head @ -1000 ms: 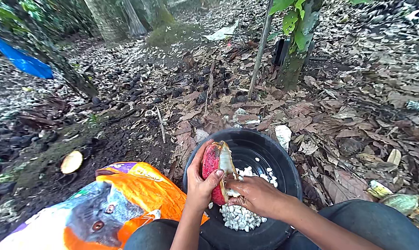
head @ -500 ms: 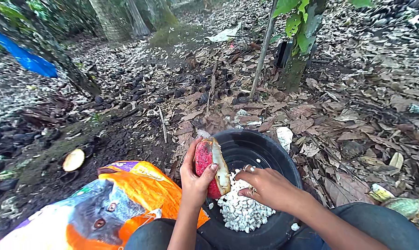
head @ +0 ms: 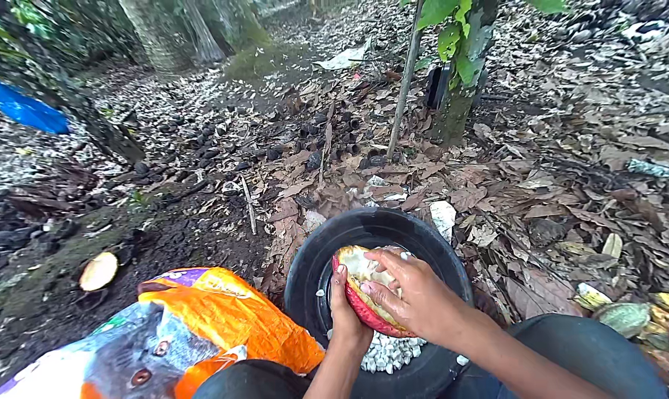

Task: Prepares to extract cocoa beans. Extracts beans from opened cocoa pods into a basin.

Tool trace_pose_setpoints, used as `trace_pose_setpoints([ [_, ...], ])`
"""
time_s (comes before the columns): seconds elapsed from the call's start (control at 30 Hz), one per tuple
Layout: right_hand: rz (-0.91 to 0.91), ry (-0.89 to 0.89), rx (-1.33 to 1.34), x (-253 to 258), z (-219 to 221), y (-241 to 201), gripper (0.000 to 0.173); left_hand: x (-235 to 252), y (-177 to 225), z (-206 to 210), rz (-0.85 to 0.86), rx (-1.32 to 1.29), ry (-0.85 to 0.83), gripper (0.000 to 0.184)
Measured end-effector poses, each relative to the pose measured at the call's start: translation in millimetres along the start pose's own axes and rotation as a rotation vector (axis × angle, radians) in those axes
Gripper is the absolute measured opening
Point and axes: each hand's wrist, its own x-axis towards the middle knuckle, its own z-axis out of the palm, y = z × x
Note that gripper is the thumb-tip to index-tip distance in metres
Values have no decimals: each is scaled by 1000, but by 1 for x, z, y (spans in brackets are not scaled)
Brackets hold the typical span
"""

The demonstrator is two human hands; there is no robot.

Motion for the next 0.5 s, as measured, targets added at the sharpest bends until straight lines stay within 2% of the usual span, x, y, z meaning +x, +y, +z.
trace_pose_setpoints([
  [0.1, -48, 41, -115, -3, -13, 3, 45, 0, -6, 3, -30, -97, 18, 47],
  [0.2, -77, 207, -182, 2, -27, 18, 41, 1, -8, 6, -45, -131, 34, 49],
  [0.3, 7, 344, -185, 16, -40, 45, 34, 0, -20, 18, -151, -15, 83, 50],
  [0.4, 154, 382, -193, 30, -54, 74, 32, -2, -36, 24, -311, 81, 83, 52],
  [0.47, 202, 415, -215, 31, -60, 83, 32, -2, -16, 23, -348, 50, 67, 51],
  [0.5, 202, 444, -226, 31, -62, 86, 32, -3, 10, 20, -296, -22, 56, 52],
])
